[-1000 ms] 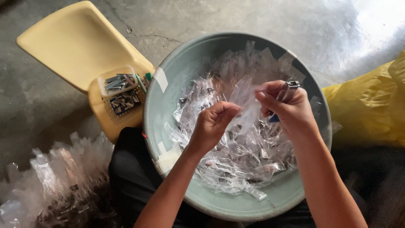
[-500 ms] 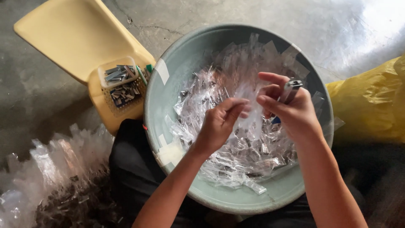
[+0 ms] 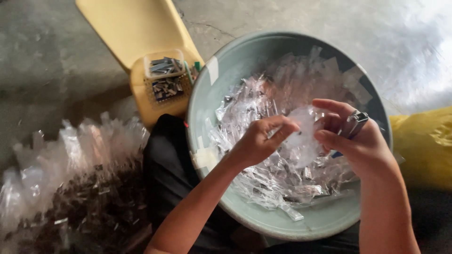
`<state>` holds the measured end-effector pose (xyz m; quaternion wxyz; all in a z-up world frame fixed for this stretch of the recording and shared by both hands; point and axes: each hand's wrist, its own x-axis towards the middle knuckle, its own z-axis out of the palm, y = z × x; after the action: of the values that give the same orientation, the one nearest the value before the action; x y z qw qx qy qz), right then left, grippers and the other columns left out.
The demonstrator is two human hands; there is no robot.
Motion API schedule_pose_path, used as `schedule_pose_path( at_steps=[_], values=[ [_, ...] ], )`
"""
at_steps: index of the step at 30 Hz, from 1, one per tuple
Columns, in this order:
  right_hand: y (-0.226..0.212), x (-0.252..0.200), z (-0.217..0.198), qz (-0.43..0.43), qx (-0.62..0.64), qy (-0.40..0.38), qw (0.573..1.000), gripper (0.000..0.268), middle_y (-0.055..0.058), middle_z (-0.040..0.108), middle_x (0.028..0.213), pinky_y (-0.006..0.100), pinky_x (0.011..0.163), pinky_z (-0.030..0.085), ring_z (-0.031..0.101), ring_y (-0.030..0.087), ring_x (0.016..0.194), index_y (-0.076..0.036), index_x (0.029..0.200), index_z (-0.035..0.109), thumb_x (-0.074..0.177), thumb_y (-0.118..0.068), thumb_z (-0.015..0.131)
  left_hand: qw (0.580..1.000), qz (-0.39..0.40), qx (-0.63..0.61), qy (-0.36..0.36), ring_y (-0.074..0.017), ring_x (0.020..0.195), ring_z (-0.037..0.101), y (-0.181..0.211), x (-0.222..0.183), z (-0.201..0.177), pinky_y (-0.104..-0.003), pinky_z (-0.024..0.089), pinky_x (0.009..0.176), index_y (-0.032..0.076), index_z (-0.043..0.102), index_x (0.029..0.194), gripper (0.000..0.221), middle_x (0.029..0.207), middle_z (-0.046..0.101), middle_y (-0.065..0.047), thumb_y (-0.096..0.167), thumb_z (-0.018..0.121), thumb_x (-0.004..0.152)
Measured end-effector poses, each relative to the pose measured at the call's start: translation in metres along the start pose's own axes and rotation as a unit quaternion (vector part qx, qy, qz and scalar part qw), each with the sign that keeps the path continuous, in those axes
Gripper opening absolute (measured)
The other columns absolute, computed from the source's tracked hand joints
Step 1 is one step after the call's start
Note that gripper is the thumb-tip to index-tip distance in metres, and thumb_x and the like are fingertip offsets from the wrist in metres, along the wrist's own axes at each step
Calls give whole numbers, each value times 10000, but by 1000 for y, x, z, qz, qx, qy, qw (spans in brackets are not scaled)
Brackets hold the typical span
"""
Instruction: The person is picking up small plastic bags from a large basin and stapling them individually.
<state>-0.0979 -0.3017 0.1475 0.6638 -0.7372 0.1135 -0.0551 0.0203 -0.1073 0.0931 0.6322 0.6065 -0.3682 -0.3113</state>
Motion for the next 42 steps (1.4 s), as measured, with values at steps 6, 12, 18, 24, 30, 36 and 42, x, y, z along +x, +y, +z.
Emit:
schedule_pose_path(
  at_steps=[6,12,18,24,30,36,42],
  values=[
    [24,-3,-12,47,-58,49,996,168,86,671,756,272,613,498,612,158,658,18,1018,740,867,-48,771,998,30,1,-58,-101,618,528,-4,-6,5,-255,402,549,30,704,1241,464,920,727,-60,396,529,1017],
    [21,-5,-3,-50,-120,52,990,114,135,660,1097,257,696,522,641,193,961,17,1004,706,897,52,723,996,-30,10,-88,-184,649,617,3,-7,32,-244,558,529,43,379,1480,783,984,678,-175,603,306,937],
    [40,-18,-17,8,-128,272,954,297,-9,678,1050,161,734,491,612,47,816,-123,1188,694,920,5,704,981,-64,70,-171,-126,457,545,-97,-23,85,-212,444,313,-67,536,1359,422,879,660,-110,217,467,1056],
    [14,-31,-20,53,-183,241,952,127,30,569,968,160,597,258,494,49,798,-88,828,555,921,-11,596,912,-261,313,46,-357,871,736,-148,3,-2,-303,695,665,-157,491,1347,470,1292,571,-384,-236,459,885],
    [56,-24,-27,-94,-50,162,981,190,177,629,1091,240,674,582,612,184,758,-13,1038,618,898,111,653,789,-396,467,-44,-316,1114,598,-181,24,-35,-509,499,1045,49,494,1379,407,1188,610,-144,97,594,987],
    [65,-21,-17,11,-54,235,970,200,84,716,1030,221,610,557,648,109,688,-58,1053,656,906,-31,788,946,-243,199,83,-116,638,587,-197,25,-40,-244,517,591,122,587,810,174,764,630,-18,90,591,981],
    [50,1,15,114,37,85,989,635,56,643,900,223,643,554,592,115,684,46,1433,599,846,-140,753,993,-7,2,121,9,397,396,-89,5,-12,-121,350,336,75,686,1161,219,907,792,-78,228,561,1069]
  ],
)
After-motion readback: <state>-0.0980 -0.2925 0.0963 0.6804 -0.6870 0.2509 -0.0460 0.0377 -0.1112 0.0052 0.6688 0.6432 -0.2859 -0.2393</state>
